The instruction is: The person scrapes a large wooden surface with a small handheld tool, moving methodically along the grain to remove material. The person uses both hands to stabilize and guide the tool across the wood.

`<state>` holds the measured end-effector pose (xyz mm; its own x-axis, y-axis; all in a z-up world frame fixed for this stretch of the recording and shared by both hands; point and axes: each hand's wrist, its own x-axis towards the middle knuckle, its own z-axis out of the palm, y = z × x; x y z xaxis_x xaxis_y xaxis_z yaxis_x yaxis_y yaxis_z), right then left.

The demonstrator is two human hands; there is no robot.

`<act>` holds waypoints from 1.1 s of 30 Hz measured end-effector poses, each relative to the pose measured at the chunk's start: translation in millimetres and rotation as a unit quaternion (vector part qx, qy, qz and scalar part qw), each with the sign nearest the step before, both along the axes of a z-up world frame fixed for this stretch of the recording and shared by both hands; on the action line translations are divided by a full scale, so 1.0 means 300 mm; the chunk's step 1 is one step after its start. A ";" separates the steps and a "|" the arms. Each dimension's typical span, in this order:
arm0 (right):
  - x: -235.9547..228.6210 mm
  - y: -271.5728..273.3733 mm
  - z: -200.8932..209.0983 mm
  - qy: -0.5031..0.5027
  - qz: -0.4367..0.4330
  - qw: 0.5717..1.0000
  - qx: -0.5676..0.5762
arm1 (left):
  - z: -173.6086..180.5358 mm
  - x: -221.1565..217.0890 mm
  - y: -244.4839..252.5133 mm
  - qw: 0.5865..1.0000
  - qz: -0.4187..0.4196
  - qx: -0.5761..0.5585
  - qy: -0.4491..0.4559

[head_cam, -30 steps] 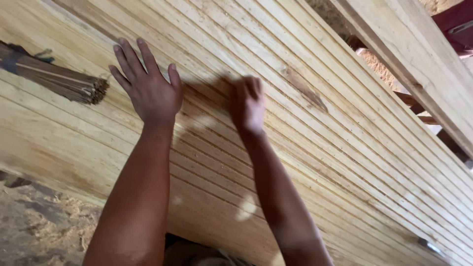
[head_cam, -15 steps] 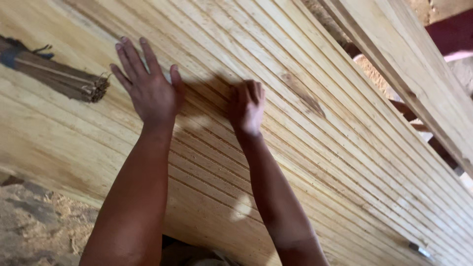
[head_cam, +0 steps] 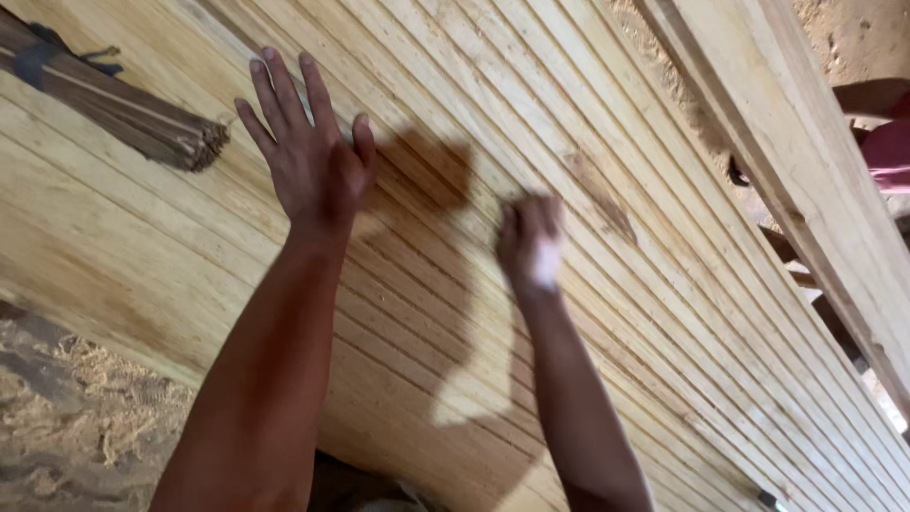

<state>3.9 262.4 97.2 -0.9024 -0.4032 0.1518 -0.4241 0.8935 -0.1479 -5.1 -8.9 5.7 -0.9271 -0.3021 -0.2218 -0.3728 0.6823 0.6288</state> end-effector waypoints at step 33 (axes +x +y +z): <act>-0.066 -0.119 -0.077 0.056 0.034 0.998 0.004 | -0.008 0.003 -0.002 0.998 0.023 0.010 0.055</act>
